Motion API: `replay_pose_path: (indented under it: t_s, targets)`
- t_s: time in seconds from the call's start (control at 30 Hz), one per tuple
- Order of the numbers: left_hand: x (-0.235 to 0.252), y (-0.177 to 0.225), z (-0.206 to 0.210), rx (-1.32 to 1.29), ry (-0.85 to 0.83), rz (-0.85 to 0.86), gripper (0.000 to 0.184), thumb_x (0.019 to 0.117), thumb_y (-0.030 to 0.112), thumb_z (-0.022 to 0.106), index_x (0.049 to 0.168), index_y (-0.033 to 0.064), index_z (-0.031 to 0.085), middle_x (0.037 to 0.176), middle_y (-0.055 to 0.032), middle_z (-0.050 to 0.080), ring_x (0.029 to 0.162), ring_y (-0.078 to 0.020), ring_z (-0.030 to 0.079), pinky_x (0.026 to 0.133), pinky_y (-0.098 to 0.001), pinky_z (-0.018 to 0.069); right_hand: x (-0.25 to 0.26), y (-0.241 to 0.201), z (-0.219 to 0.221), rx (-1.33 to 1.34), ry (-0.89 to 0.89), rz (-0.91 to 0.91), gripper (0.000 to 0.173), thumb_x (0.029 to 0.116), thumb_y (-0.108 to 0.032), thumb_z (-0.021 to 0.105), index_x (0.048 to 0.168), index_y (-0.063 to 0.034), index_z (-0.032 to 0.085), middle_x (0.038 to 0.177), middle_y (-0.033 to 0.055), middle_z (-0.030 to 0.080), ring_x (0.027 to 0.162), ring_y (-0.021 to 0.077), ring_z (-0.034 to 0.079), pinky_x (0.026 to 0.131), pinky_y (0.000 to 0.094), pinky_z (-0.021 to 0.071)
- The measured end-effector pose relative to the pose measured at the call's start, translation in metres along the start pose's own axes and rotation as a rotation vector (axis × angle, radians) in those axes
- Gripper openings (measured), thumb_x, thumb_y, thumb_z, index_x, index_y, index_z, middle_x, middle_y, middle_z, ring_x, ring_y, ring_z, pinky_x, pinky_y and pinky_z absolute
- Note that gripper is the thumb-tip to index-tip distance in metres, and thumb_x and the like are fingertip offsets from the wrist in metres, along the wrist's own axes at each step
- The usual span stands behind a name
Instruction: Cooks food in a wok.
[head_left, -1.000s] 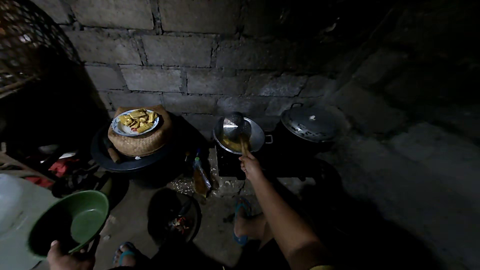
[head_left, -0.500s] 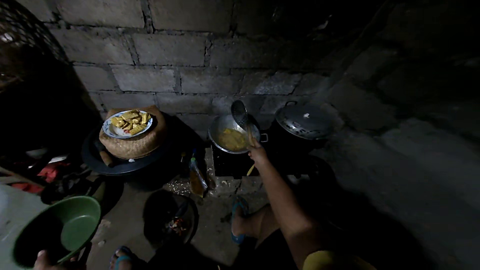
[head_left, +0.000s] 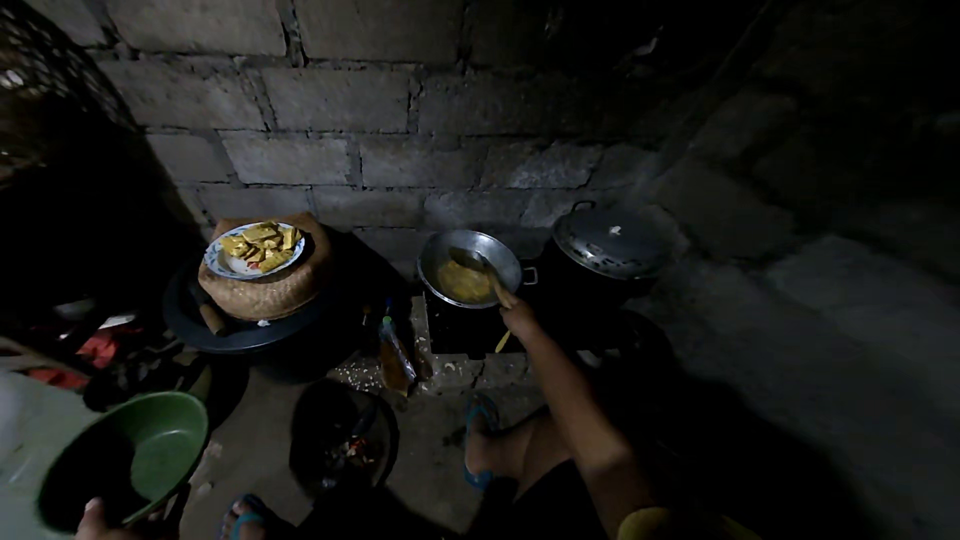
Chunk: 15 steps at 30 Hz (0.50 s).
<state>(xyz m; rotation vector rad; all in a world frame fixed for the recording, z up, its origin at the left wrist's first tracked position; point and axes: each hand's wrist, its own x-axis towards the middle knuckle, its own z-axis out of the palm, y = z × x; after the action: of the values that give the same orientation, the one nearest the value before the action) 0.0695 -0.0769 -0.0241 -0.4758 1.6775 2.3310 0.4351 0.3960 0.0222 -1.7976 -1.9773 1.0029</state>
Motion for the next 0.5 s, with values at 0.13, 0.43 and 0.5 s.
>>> replay_pose_path:
  t_s: [0.13,0.43,0.5]
  targets:
    - [0.003,-0.002,-0.002,0.028,0.009,0.017,0.050,0.1048,0.057,0.040,0.137,0.0193,0.049,0.118,-0.0067,0.058,0.099,-0.0207,0.060,0.081,-0.0475,0.0525,-0.007,-0.017,0.002,-0.221,0.015,-0.011,0.060,0.1075,-0.013,0.046,0.164,-0.0231,0.029,0.149,0.0204,0.054,0.136,0.0374,0.055,0.112,0.0540,0.0439]
    - [0.002,-0.002,-0.002,0.005,0.004,0.009,0.051,0.1049,0.057,0.038,0.138,0.0192,0.048,0.119,-0.0075,0.057,0.101,-0.0219,0.059,0.084,-0.0490,0.0517,-0.014,-0.017,-0.003,-0.381,-0.044,-0.065,0.056,0.1064,-0.013,0.047,0.161,-0.0241,0.039,0.149,0.0177,0.055,0.136,0.0365,0.055,0.110,0.0562,0.0451]
    - [0.000,0.000,-0.002,0.013,0.003,0.009,0.053,0.1048,0.057,0.039,0.141,0.0195,0.046,0.124,-0.0087,0.057,0.105,-0.0231,0.059,0.085,-0.0501,0.0522,-0.024,-0.007,-0.011,-0.237,-0.013,-0.053,0.051,0.1074,-0.015,0.048,0.158,-0.0185,0.044,0.147,0.0193,0.056,0.136,0.0365,0.055,0.112,0.0558,0.0431]
